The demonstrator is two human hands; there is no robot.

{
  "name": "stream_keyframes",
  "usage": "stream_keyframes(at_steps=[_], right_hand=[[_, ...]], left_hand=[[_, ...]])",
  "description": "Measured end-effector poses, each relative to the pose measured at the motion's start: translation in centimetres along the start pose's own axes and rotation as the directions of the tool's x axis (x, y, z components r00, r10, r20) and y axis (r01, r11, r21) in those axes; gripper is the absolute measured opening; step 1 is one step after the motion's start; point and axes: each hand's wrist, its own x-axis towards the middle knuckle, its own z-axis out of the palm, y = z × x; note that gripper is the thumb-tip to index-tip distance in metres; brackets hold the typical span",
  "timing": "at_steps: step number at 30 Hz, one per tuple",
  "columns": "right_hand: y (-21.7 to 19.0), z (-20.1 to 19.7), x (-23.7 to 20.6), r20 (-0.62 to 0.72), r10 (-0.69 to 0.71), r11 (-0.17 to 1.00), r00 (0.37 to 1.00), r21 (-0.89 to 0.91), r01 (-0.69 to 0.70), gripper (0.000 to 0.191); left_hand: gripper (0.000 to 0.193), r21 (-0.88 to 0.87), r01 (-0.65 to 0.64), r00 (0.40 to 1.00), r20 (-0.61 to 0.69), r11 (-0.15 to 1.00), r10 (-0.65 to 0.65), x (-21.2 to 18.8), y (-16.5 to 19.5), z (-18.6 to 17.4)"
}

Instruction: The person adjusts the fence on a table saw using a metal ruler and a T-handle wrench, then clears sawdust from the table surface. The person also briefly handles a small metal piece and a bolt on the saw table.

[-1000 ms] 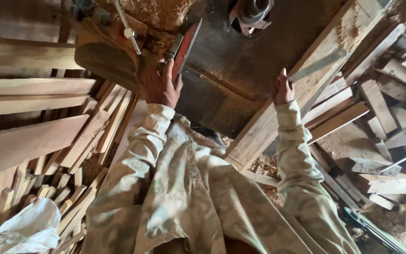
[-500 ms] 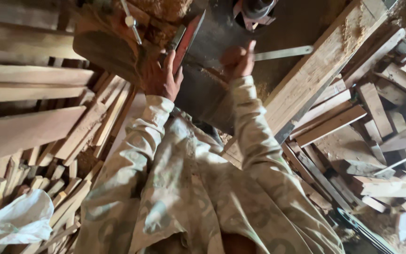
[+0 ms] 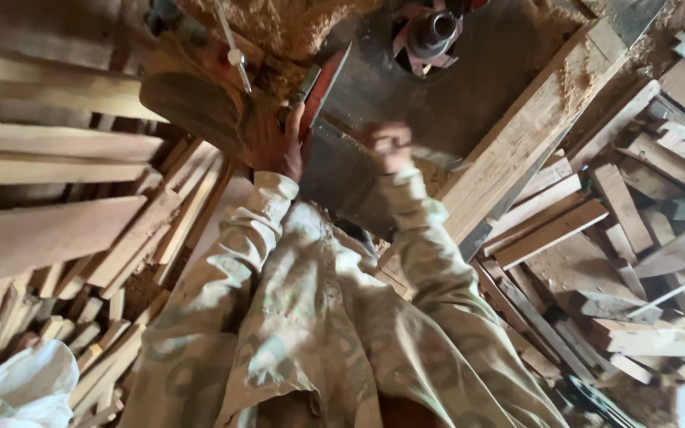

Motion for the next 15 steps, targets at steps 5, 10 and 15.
stream_keyframes(at_steps=[5,10,15], right_hand=[[-2.7,4.2,1.1,0.457,0.023,0.999,0.889,-0.042,-0.004,0.047],[-5.2,-4.0,-3.5,0.432,0.017,0.991,0.902,-0.128,0.043,0.040],[-7.4,-12.8,-8.8,0.360,0.152,0.957,0.920,-0.288,-0.045,0.041]], left_hand=[[0.056,-0.105,-0.028,0.999,-0.034,0.994,0.024,-0.1,0.0,0.4],[0.060,-0.004,-0.026,0.999,-0.033,1.000,0.026,-0.4,0.7,0.6],[0.058,0.060,0.020,1.000,-0.011,0.998,-0.020,-0.2,0.8,0.7]])
